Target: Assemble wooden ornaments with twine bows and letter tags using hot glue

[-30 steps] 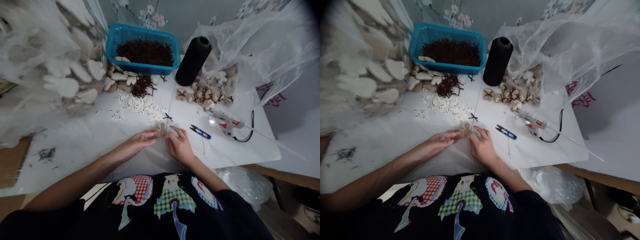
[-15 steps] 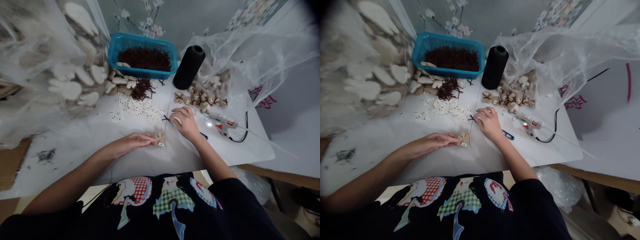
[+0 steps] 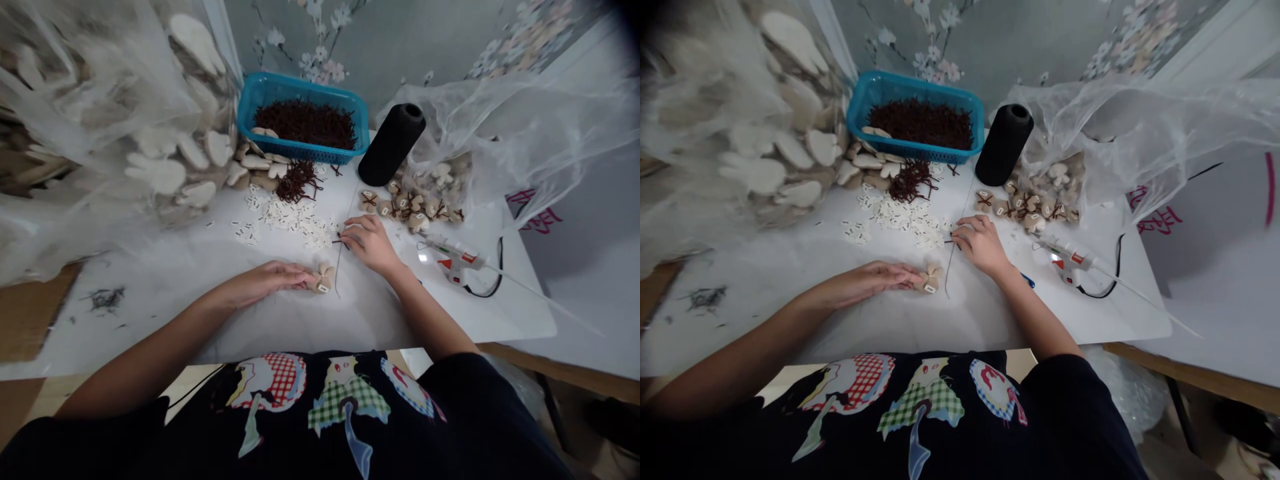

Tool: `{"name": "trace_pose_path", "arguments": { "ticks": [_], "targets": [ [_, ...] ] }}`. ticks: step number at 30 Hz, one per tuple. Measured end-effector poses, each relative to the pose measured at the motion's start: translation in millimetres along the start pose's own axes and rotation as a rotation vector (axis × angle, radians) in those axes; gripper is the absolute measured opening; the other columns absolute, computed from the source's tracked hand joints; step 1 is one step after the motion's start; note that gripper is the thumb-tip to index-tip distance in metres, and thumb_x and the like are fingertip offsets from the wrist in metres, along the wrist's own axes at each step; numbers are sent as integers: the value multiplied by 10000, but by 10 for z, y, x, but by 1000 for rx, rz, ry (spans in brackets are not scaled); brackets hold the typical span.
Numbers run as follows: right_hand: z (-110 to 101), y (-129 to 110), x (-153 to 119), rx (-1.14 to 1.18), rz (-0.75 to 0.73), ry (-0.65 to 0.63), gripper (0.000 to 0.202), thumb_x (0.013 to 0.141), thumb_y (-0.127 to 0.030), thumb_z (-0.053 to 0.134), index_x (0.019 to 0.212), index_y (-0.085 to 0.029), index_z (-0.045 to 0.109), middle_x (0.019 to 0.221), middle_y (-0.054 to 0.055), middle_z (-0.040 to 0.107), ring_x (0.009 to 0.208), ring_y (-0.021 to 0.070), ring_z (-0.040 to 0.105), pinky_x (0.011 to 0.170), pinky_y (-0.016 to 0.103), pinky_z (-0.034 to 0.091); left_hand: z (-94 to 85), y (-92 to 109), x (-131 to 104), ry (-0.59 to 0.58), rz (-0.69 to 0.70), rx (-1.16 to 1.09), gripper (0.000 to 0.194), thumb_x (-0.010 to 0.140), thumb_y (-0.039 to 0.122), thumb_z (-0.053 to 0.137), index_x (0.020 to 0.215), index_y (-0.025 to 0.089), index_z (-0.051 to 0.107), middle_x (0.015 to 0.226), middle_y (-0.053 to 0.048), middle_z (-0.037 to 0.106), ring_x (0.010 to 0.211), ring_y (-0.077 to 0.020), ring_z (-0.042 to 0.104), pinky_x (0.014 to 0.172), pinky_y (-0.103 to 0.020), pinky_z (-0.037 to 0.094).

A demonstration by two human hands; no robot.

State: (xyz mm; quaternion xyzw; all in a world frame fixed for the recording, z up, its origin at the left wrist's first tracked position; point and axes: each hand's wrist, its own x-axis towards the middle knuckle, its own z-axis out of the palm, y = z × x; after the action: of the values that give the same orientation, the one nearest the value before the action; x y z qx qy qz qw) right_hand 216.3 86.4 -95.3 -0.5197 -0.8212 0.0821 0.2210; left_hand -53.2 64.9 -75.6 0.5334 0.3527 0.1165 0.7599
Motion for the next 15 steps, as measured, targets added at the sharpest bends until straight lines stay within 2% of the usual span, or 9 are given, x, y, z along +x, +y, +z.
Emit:
{"name": "trace_pose_path", "arguments": {
  "ticks": [4,9,15],
  "targets": [
    [-25,40,4,28,-9,52,223,930,-304,500,914,-217,705,1098,59,646,1048,242,512,959,440,421,-19,-4,1,-27,-10,-10,361,790,482,647,1026,217,717,1178,-70,671,1144,-242,586,1052,-383,395],
    [65,103,3,41,-28,23,165,896,-304,554,916,-231,701,1120,63,637,1066,272,483,933,472,435,-30,-12,9,-12,-41,-49,342,790,452,662,1022,207,715,1170,-67,675,1132,-224,590,1042,-363,402],
    [152,138,9,46,-40,3,125,893,-277,556,893,-221,667,1100,60,648,1049,279,474,917,478,435,-21,-15,9,-10,-32,8,338,803,470,639,1013,216,718,1119,-52,698,1058,-206,615,971,-331,438]
  ]
}}
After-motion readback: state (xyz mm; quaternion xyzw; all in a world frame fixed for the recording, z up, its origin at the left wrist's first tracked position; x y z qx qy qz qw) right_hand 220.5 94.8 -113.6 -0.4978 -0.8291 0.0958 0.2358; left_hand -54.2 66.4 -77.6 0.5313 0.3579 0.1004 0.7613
